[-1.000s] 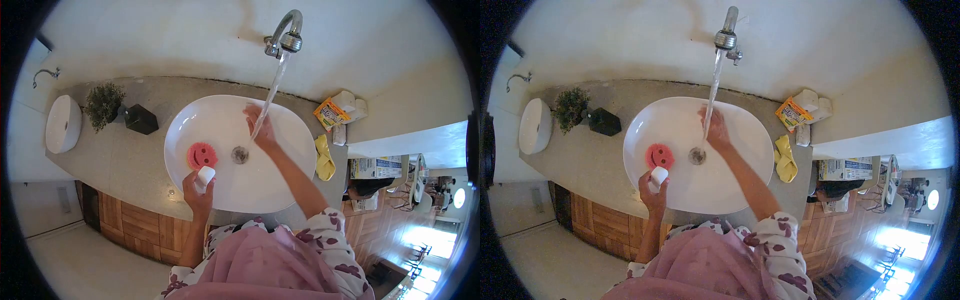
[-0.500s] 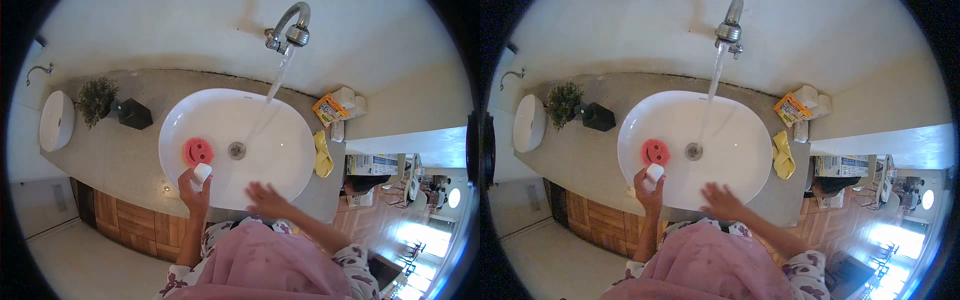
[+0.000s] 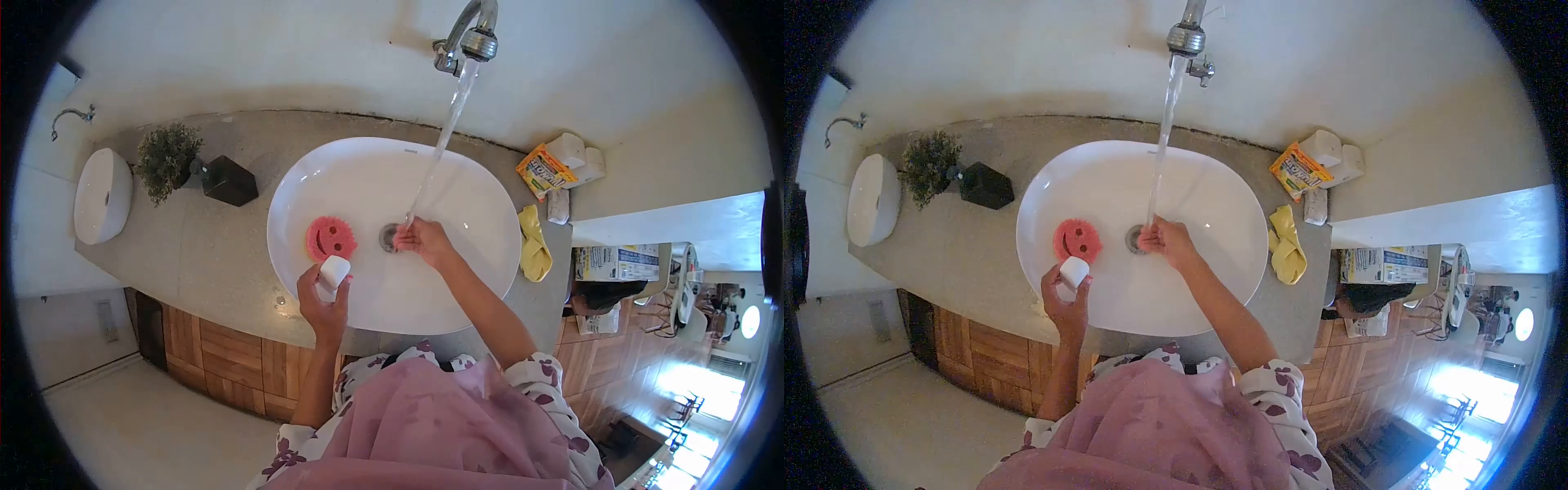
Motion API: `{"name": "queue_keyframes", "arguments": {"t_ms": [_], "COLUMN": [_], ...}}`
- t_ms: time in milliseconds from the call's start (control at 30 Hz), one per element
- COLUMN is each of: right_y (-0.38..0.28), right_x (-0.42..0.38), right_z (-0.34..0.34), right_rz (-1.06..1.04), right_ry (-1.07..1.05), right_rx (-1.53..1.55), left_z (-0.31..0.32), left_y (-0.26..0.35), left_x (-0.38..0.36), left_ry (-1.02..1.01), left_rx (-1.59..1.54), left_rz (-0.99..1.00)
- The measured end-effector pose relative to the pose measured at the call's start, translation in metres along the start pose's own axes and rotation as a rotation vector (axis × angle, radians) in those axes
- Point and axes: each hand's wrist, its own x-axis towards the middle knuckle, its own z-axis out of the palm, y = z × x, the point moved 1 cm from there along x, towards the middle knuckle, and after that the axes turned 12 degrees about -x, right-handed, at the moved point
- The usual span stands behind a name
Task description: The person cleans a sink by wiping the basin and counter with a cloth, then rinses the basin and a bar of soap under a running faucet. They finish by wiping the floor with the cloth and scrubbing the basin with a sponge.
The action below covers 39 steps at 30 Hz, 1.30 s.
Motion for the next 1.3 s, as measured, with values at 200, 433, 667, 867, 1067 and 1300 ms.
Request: {"name": "queue_keyframes", "arguments": {"t_ms": [200, 433, 667, 867, 1067, 1300], "right_y": [0.066, 0.05, 0.008, 0.074, 0.034, 0.02], "right_x": [-0.022, -0.15, -0.132, -0.107, -0.136, -0.093], "right_z": [0.048, 0.007, -0.109, -0.017, -0.048, -0.082], "right_rz": [-0.489, -0.524, -0.522, -0.491, -0.467, -0.723], "right_ry": [-0.137, -0.722, 0.064, -0.084, -0.658, -0.076], "right_rx": [-0.726, -1.533, -2.173, -2.013, -1.802, -2.164], "left_z": [0.0, 0.0, 0.0, -0.001, -0.002, -0.001], "left_y": [-0.001, 0.0, -0.001, 0.0, -0.001, 0.0], "left_x": [0.0, 0.001, 0.001, 0.001, 0.002, 0.002], "left_ry": [0.01, -0.004, -0.018, -0.012, -0.027, -0.046], "left_rx": [0.023, 0.047, 0.007, 0.04, 0.041, 0.056], "left_rz": [-0.014, 0.0, -0.009, 0.007, -0.009, 0.008]}}
